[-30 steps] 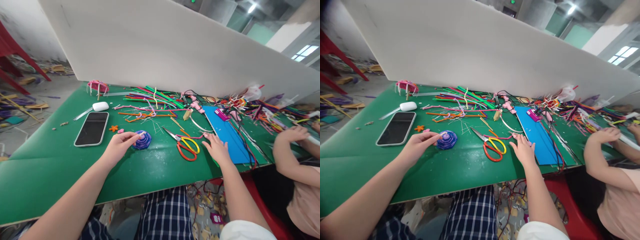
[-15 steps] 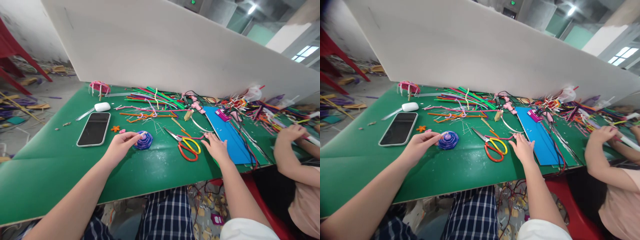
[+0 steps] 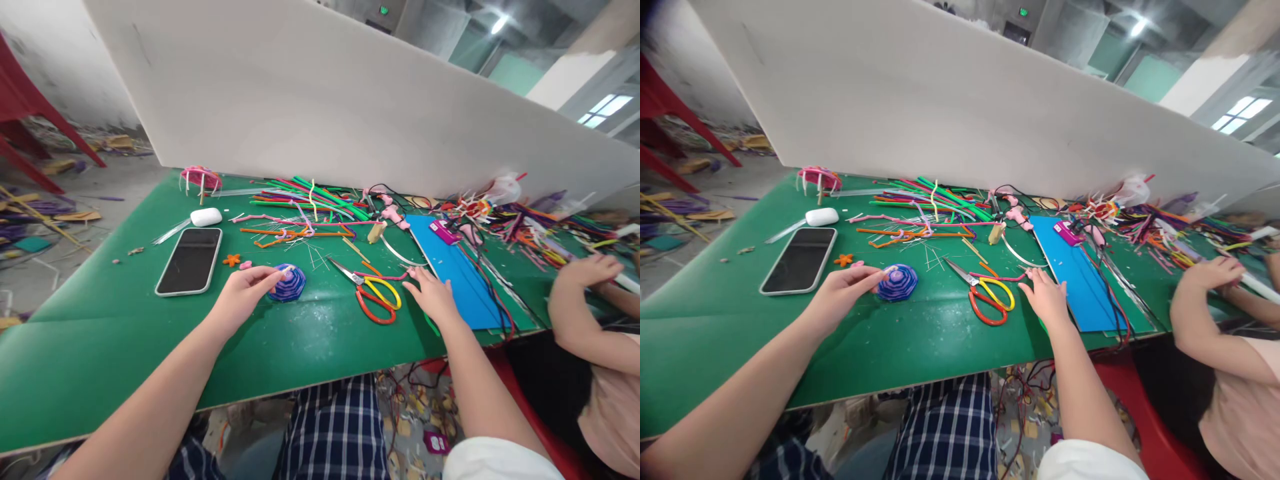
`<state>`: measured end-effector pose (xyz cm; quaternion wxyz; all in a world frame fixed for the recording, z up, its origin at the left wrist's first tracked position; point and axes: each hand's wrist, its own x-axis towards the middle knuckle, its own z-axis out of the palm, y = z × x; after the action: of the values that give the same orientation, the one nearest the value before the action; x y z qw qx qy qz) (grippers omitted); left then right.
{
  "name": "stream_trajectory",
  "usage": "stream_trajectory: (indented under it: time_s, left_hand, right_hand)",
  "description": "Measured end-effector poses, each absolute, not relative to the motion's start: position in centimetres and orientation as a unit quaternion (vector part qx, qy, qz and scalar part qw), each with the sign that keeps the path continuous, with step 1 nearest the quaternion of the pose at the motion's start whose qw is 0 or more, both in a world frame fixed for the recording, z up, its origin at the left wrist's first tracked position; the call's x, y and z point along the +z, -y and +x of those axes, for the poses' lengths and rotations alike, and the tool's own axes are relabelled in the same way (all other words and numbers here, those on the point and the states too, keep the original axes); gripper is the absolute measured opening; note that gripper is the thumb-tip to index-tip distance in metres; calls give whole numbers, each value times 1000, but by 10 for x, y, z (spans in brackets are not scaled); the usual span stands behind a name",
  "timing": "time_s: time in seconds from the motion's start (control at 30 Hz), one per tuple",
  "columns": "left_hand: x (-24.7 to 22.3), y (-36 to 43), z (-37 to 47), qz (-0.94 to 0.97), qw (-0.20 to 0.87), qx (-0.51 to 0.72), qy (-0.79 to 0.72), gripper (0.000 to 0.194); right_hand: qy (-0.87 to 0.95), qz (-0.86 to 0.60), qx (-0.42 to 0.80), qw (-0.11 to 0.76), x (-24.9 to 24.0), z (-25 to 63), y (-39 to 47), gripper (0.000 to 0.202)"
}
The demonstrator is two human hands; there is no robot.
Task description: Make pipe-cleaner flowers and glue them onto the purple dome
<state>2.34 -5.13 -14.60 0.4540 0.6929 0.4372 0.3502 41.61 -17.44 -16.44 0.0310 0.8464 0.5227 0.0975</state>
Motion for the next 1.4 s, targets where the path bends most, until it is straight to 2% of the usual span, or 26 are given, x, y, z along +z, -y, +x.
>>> stream_trajectory:
  time_s: [0.63, 1.2, 1.4]
  left_hand:
    - [-144, 53, 23, 671, 490, 351, -433, 34]
    - [-147, 52, 24, 686, 465, 346, -439, 36]
    - [-146, 52, 23, 689, 466, 343, -437, 38]
  right_hand:
    - [-543, 825, 142, 62, -171, 415, 175, 53]
    - [-558, 814, 154, 49, -171, 415, 176, 51]
    - [-538, 834, 111, 54, -166, 416, 174, 51]
